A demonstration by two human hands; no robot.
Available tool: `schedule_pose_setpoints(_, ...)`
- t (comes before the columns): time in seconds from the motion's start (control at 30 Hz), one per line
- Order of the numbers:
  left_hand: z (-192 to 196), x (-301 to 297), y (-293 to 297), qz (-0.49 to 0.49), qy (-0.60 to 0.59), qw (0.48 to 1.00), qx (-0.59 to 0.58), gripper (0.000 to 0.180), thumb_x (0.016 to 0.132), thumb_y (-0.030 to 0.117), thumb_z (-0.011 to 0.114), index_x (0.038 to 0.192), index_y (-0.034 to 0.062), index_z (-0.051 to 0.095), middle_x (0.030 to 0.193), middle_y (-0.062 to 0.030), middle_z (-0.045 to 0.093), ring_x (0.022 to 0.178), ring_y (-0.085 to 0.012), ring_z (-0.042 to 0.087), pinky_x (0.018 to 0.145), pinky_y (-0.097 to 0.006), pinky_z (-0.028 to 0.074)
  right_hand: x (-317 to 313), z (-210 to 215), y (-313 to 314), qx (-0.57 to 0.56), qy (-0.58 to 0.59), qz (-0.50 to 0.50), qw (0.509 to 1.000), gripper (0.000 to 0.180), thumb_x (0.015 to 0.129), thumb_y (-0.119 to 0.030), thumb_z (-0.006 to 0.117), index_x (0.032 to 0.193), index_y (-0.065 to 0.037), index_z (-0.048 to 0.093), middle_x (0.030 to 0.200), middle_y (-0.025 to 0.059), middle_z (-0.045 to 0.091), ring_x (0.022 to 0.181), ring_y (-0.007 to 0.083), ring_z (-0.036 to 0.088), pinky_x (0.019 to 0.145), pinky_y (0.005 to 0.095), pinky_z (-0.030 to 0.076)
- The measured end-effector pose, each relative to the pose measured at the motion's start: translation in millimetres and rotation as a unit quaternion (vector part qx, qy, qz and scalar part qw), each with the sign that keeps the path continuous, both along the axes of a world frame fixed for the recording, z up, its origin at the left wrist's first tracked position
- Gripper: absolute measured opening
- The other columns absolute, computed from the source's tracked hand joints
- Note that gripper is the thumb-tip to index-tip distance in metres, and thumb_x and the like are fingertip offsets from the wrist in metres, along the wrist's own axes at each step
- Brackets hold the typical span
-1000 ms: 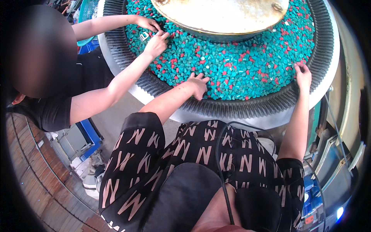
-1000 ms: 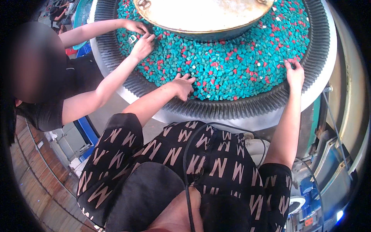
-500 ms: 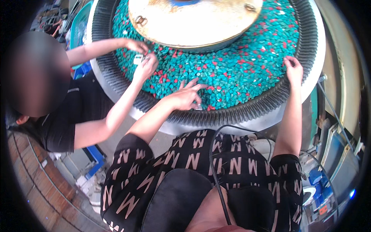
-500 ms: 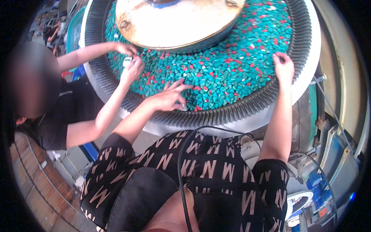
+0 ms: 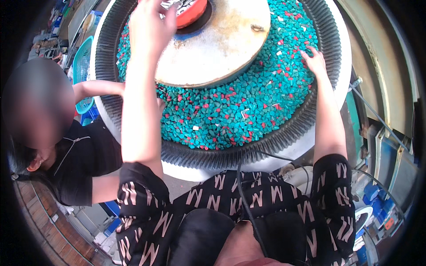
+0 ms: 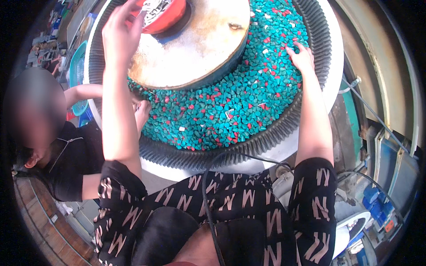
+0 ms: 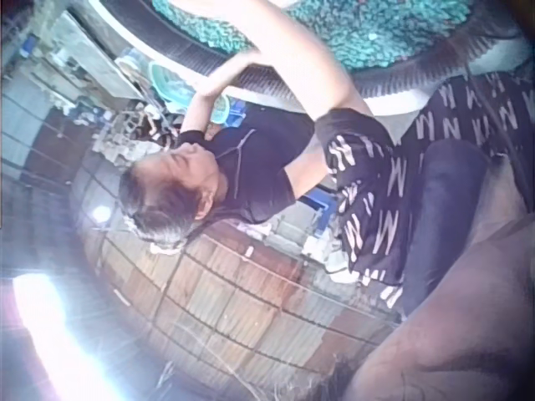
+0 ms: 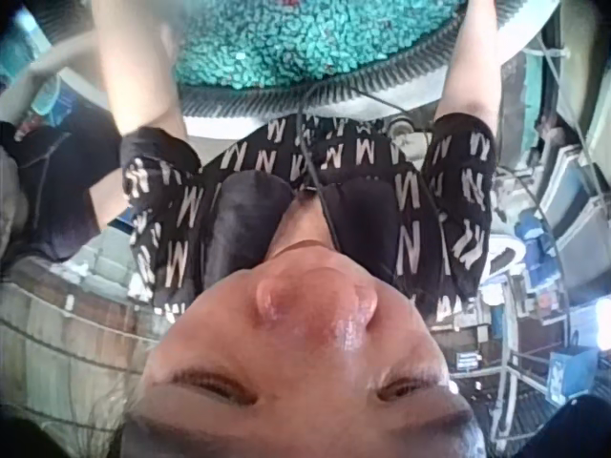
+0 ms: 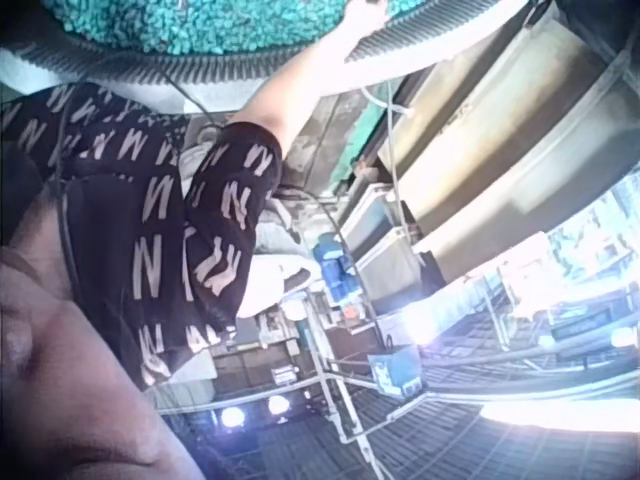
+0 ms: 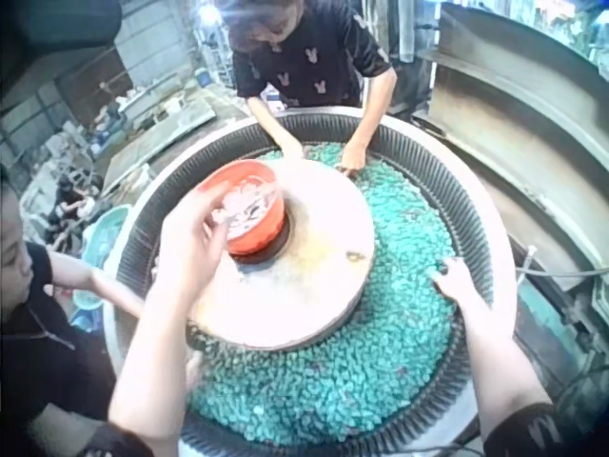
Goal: The person sorts small green and red plastic pellets on a rotating circular table, picking out white plastic clips and placing them into a red bowl. Another person works alongside, performing the same sorting task.
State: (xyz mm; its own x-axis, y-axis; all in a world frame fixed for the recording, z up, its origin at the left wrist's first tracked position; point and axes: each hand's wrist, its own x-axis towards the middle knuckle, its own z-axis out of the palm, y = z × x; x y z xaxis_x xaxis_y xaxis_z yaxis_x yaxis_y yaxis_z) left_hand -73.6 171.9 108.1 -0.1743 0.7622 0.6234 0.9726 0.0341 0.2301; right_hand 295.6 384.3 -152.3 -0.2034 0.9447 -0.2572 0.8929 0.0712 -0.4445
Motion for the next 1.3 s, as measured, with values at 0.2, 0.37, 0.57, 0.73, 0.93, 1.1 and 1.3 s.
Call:
schedule_pose_setpoints(0.2,-52.4,101.9,-53.3,-0.184,-0.229,0.945,-0.145,0.014,0.078,0.004,0.064,0.091,0.0066,0.068,0.074,-0.008,0.063,0.069,-0.0218,0.061,0.066,-0.032,0.048,-30.0,-30.2,-25.8,-0.142,-0.116,0.114,0.976,0.076,0.068,-0.055,0.065,0.135,-0.023,0.047,0.132,0.0162,0.05,0.125,0.0267,0.045,0.105,0.0401,0.035)
schedule_pose_setpoints(0.37,-188.8,120.9,-67.0,-0.168,-0.271,0.828,-0.461,0.031,0.085,0.006,0.053,0.115,0.008,0.061,0.113,-0.0158,0.06,0.097,-0.0302,0.062,0.087,-0.039,0.049,-65.8,-30.8,-83.8,-0.323,-0.007,0.154,0.934,0.085,0.068,-0.051,0.067,0.14,-0.016,0.039,0.142,0.017,0.039,0.131,0.0309,0.038,0.108,0.0377,0.03)
schedule_pose_setpoints(0.57,-272.4,110.8,-67.3,-0.075,-0.319,0.731,-0.599,0.072,0.078,0.051,0.056,0.139,0.0185,0.036,0.142,-0.0152,0.039,0.128,-0.0333,0.04,0.104,-0.041,0.036,-72.9,-49.5,-95.2,-0.463,-0.02,0.215,0.86,0.059,0.081,-0.051,0.053,0.126,-0.013,0.055,0.138,0.0106,0.046,0.126,0.0251,0.043,0.106,0.0362,0.031)
schedule_pose_setpoints(0.73,-206.6,93.7,-103.4,-0.231,-0.314,0.574,-0.72,0.071,0.072,0.044,0.071,0.134,0.0192,0.047,0.137,-0.0169,0.046,0.125,-0.0315,0.045,0.107,-0.038,0.032,-94.4,-54.5,-136.9,-0.557,-0.003,0.271,0.785,0.055,0.083,-0.054,0.051,0.116,-0.01,0.062,0.137,0.0089,0.047,0.124,0.0202,0.044,0.103,0.0337,0.033)
schedule_pose_setpoints(0.93,-276.0,105.5,-112.5,-0.074,-0.114,0.911,-0.389,0.038,0.081,0.021,0.063,0.116,0.0082,0.055,0.121,-0.0158,0.054,0.109,-0.0333,0.053,0.095,-0.042,0.043,-124.6,27.3,-168.7,-0.548,-0.022,0.151,0.822,0.063,0.086,-0.055,0.048,0.135,-0.017,0.047,0.146,0.0085,0.036,0.135,0.0257,0.031,0.111,0.0379,0.022)
schedule_pose_setpoints(1.1,-261.6,107.5,-100.7,-0.105,-0.342,0.715,-0.601,0.041,0.082,0.032,0.061,0.12,0.0163,0.056,0.122,-0.0142,0.057,0.114,-0.0297,0.053,0.097,-0.041,0.041,-68.1,-21.3,-133.8,-0.469,0.034,0.278,0.838,0.065,0.089,-0.063,0.035,0.138,-0.021,0.042,0.15,0.0137,0.026,0.139,0.0292,0.021,0.111,0.0484,0.018)
schedule_pose_setpoints(1.3,-263.3,94.7,-95.7,-0.183,-0.496,0.55,-0.646,0.042,0.086,0.038,0.057,0.113,0.007,0.063,0.115,-0.0101,0.061,0.108,-0.0196,0.053,0.093,-0.031,0.04,-42.5,8.8,-142.4,-0.272,-0.129,0.243,0.922,0.066,0.085,-0.062,0.044,0.129,-0.013,0.054,0.143,0.0135,0.039,0.132,0.0293,0.036,0.109,0.0402,0.027)
